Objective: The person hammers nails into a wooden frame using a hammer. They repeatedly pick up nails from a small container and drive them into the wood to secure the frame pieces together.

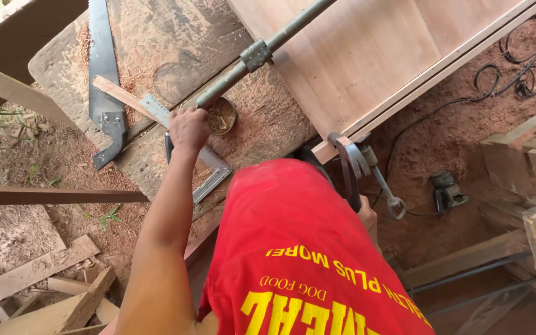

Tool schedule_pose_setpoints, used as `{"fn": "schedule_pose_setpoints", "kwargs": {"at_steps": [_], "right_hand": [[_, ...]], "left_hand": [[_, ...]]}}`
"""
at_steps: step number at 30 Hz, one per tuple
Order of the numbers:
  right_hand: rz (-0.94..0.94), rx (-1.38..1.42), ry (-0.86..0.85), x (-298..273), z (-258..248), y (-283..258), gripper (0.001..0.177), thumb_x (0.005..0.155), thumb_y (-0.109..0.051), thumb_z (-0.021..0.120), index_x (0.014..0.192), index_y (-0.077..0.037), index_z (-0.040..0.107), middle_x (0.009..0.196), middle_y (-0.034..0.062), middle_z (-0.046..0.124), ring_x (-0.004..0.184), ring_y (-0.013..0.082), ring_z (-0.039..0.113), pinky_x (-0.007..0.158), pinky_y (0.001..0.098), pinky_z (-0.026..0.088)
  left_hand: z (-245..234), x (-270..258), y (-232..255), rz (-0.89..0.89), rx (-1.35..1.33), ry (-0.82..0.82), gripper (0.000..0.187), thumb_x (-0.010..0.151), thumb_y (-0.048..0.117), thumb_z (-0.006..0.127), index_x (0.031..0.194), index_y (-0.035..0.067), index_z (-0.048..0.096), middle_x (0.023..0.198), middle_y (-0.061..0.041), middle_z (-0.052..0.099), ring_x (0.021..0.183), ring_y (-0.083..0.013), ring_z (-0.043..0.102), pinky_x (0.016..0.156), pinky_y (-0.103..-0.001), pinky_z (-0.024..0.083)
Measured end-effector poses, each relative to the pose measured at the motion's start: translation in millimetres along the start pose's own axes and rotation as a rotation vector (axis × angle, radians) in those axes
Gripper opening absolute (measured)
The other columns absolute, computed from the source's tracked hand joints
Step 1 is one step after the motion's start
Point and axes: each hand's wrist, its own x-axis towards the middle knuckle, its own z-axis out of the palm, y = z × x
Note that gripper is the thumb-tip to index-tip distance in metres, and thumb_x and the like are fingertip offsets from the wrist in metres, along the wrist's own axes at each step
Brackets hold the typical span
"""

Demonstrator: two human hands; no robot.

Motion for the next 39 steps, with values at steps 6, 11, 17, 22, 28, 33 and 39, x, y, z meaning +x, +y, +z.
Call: {"fn": "schedule_pose_setpoints", "kwargs": {"at_steps": [6, 11, 17, 22, 28, 33, 39], "right_hand": [[0.021, 0.044, -0.048, 0.0, -0.5, 0.6, 0.051, 0.095, -0.039, 0.065, 0.131, -0.004, 0.055, 0.108, 0.0208, 0.071, 0.099, 0.0357, 0.072, 0.077, 0.0477, 0.058], [0.034, 0.031, -0.039, -0.1, 3.1, 0.4, 0.053, 0.089, -0.035, 0.068, 0.13, -0.003, 0.056, 0.104, 0.0197, 0.072, 0.094, 0.0334, 0.073, 0.076, 0.0479, 0.058], [0.059, 0.032, -0.022, -2.4, -0.2, -13.7, 0.049, 0.093, -0.036, 0.067, 0.127, -0.003, 0.057, 0.102, 0.018, 0.072, 0.092, 0.0304, 0.073, 0.074, 0.046, 0.059], [0.084, 0.043, -0.034, -0.6, 1.0, -11.5, 0.046, 0.095, -0.039, 0.065, 0.124, -0.004, 0.058, 0.098, 0.0169, 0.073, 0.087, 0.0284, 0.074, 0.069, 0.0449, 0.06], [0.101, 0.049, -0.031, -3.3, -0.4, -18.8, 0.046, 0.096, -0.041, 0.064, 0.122, -0.004, 0.059, 0.093, 0.0157, 0.073, 0.084, 0.0283, 0.075, 0.067, 0.0437, 0.061], [0.034, -0.019, 0.117, 6.4, 8.1, 9.9, 0.057, 0.088, -0.055, 0.068, 0.116, -0.006, 0.065, 0.096, 0.0264, 0.073, 0.098, 0.0437, 0.071, 0.075, 0.0499, 0.057], [0.021, -0.004, 0.129, 12.2, 7.5, 15.3, 0.056, 0.09, -0.057, 0.066, 0.112, -0.005, 0.064, 0.093, 0.0239, 0.072, 0.094, 0.0441, 0.071, 0.071, 0.0493, 0.057]], "left_hand": [[10.7, 33.3, 2.8, 0.145, 0.373, -0.407, 0.026, 0.101, 0.019, 0.056, 0.098, 0.028, 0.08, 0.081, -0.004, 0.07, 0.092, -0.0191, 0.065, 0.088, -0.037, 0.038], [7.4, 38.9, 1.0, 0.213, 0.446, -0.457, 0.03, 0.105, 0.028, 0.051, 0.1, 0.029, 0.08, 0.08, -0.004, 0.07, 0.093, -0.0187, 0.064, 0.089, -0.036, 0.035], [16.8, 39.0, -3.8, 0.29, 0.559, -0.51, 0.029, 0.106, 0.027, 0.048, 0.105, 0.028, 0.077, 0.076, 0.0, 0.068, 0.089, -0.0161, 0.062, 0.086, -0.034, 0.035], [31.3, 39.5, -6.0, 0.286, 0.51, -0.492, 0.028, 0.108, 0.019, 0.046, 0.103, 0.025, 0.074, 0.068, 0.001, 0.06, 0.067, -0.014, 0.057, 0.08, -0.032, 0.036], [30.4, 35.8, 0.2, 0.383, 0.601, -0.575, 0.03, 0.108, 0.019, 0.042, 0.098, 0.02, 0.07, 0.064, 0.002, 0.061, 0.058, -0.014, 0.06, 0.082, -0.034, 0.038], [30.7, 47.2, -5.4, 0.589, 0.546, -0.459, 0.015, 0.087, 0.019, 0.059, 0.085, 0.02, 0.073, 0.087, -0.003, 0.074, 0.094, -0.0206, 0.069, 0.092, -0.043, 0.046], [20.6, 42.1, -2.6, 0.437, 0.33, -0.542, 0.016, 0.088, 0.02, 0.062, 0.092, 0.02, 0.077, 0.101, -0.003, 0.076, 0.104, -0.0212, 0.073, 0.084, -0.042, 0.056]]}}
